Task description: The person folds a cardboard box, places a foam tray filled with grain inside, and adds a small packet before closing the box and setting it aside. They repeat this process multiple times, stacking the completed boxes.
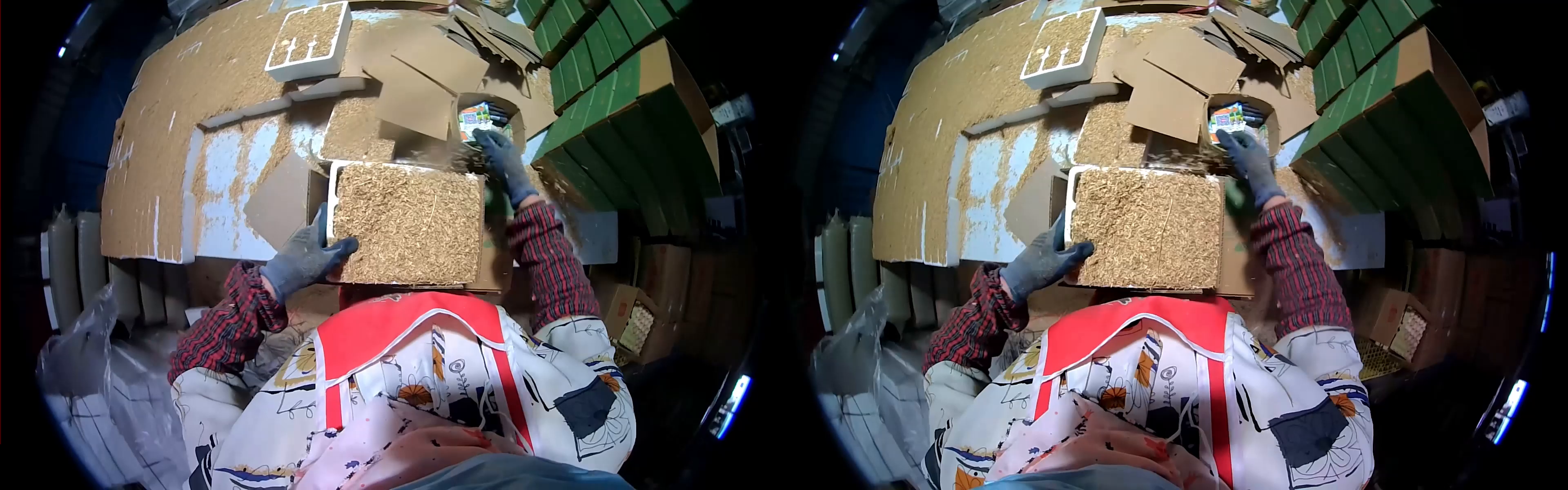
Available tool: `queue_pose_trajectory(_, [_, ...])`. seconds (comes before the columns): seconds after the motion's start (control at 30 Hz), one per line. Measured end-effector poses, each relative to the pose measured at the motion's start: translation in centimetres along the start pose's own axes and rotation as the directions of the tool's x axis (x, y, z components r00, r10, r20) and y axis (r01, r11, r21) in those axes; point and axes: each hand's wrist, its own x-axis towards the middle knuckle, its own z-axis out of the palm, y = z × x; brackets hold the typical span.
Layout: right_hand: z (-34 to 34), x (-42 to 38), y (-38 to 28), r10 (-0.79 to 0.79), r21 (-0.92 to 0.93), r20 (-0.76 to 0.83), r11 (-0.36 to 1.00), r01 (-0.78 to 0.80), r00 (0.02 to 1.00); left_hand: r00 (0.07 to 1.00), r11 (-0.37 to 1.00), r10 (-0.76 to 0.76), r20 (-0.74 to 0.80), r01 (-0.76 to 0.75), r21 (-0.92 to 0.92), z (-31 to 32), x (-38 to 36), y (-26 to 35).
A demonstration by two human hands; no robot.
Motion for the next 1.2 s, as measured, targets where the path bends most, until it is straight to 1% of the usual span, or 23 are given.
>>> queue_pose_trajectory(0.03, [-0.1, 3.4, 1.6, -0.329, -0.241, -0.261, 0.933, 0.269, 0.908, 0.981, 0.970, 0.059, -0.183, -0.012, 0.243, 1.7, 0.3, -2.3])
queue_pose_trajectory(0.07, [-0.3, 6.6, 2.1, -0.321, -0.191, -0.207, 0.940, 0.284, 0.924, 0.964, 0.913, 0.085, -0.252, 0.026, 0.408, 2.0, -0.3, -0.9])
queue_pose_trajectory(0.1, [0.3, 10.4, 4.0, -0.348, -0.425, -0.298, 0.882, 0.203, 0.889, 0.922, 0.865, 0.088, -0.377, 0.117, 0.489, 3.3, -0.3, -1.0])
queue_pose_trajectory(0.17, [0.8, 10.6, 0.9, -0.096, -0.584, -0.276, 0.807, -0.088, 0.956, 0.901, 0.727, -0.135, -0.413, 0.373, 0.576, 4.7, 0.3, 0.7])
queue_pose_trajectory(0.23, [1.2, 13.3, 3.1, -0.234, -0.640, -0.281, 0.769, 0.000, 0.931, 0.924, 0.671, -0.025, -0.382, 0.299, 0.679, 6.4, 0.6, -2.0])
queue_pose_trajectory(0.27, [1.1, 12.9, 2.9, -0.301, -0.620, -0.320, 0.783, 0.041, 0.898, 0.887, 0.740, 0.140, -0.439, 0.201, 0.641, 5.7, -0.7, -1.2])
queue_pose_trajectory(0.3, [0.3, 11.8, 1.5, -0.226, -0.628, -0.265, 0.778, 0.010, 0.937, 0.813, 0.779, 0.312, -0.492, 0.077, 0.622, 4.2, -2.1, 0.1])
queue_pose_trajectory(0.37, [-0.5, 10.3, 1.2, -0.278, -0.630, -0.278, 0.775, 0.044, 0.919, 0.556, 0.798, 0.527, -0.643, -0.065, 0.599, 0.9, -3.4, -0.7])
queue_pose_trajectory(0.43, [-1.8, 10.5, 2.5, -0.239, -0.626, -0.210, 0.778, 0.057, 0.948, 0.633, 0.916, 0.243, -0.735, 0.100, 0.389, -0.8, -1.5, -6.9])
queue_pose_trajectory(0.5, [-3.5, 10.1, 2.9, -0.383, -0.696, -0.165, 0.698, 0.168, 0.909, 0.732, 0.894, 0.130, -0.669, 0.205, 0.398, -0.9, 2.7, -16.0])
queue_pose_trajectory(0.53, [-3.9, 9.7, 3.1, -0.460, -0.718, -0.219, 0.673, 0.177, 0.860, 0.842, 0.811, -0.179, -0.509, 0.419, 0.409, -0.5, 3.5, -16.9])
queue_pose_trajectory(0.57, [-4.2, 9.2, 3.2, -0.532, -0.743, -0.267, 0.644, 0.180, 0.803, 0.865, 0.671, -0.285, -0.413, 0.487, 0.559, 0.7, 4.0, -17.4])
queue_pose_trajectory(0.67, [-3.0, -1.7, -3.5, -0.735, -0.631, -0.293, 0.629, 0.454, 0.612, 0.944, 0.590, -0.229, -0.238, 0.330, 0.737, 3.5, 5.6, -20.5])
queue_pose_trajectory(0.7, [-1.9, -6.2, -6.2, -0.737, -0.591, -0.240, 0.627, 0.508, 0.631, 0.951, 0.595, -0.218, -0.220, 0.308, 0.742, 3.7, 5.8, -21.1])
queue_pose_trajectory(0.73, [0.0, -10.4, -8.0, -0.773, -0.593, -0.230, 0.593, 0.544, 0.591, 0.957, 0.601, -0.207, -0.204, 0.289, 0.745, 3.8, 6.3, -22.0])
queue_pose_trajectory(0.8, [2.5, -16.1, -9.0, -0.888, -0.609, 0.122, 0.286, 0.740, 0.444, 0.968, 0.493, 0.111, -0.223, 0.141, 0.858, 5.4, 8.7, -30.2])
queue_pose_trajectory(0.83, [4.0, -18.2, -9.4, -0.788, -0.551, 0.324, 0.294, 0.781, 0.524, 0.940, 0.420, 0.264, -0.216, 0.090, 0.903, 5.8, 9.5, -32.7])
queue_pose_trajectory(0.87, [5.7, -19.5, -8.8, -0.644, -0.631, 0.470, 0.233, 0.740, 0.604, 0.994, 0.666, 0.075, -0.078, 0.009, 0.746, 2.4, 7.4, -27.8])
queue_pose_trajectory(0.9, [6.5, -20.3, -8.1, -0.582, -0.637, 0.479, 0.284, 0.716, 0.657, 0.986, 0.700, 0.082, -0.147, 0.048, 0.713, 1.2, 6.8, -26.1])
queue_pose_trajectory(0.97, [7.1, -20.0, -6.8, -0.674, -0.615, 0.313, 0.393, 0.684, 0.669, 0.956, 0.756, 0.093, -0.277, 0.112, 0.644, -0.5, 6.6, -23.9])
queue_pose_trajectory(1.03, [6.9, -19.6, -5.9, -0.731, -0.660, 0.161, 0.420, 0.623, 0.663, 0.930, 0.667, -0.074, -0.361, 0.315, 0.675, -1.6, 7.9, -23.0])
queue_pose_trajectory(1.1, [7.2, -19.9, -5.5, -0.728, -0.647, 0.016, 0.515, 0.563, 0.685, 0.897, 0.672, -0.255, -0.361, 0.433, 0.601, -3.4, 9.2, -22.6])
queue_pose_trajectory(1.2, [7.4, -20.0, -3.8, -0.683, -0.581, -0.081, 0.624, 0.522, 0.726, 0.935, 0.740, -0.227, -0.274, 0.349, 0.575, -6.3, 11.3, -23.4])
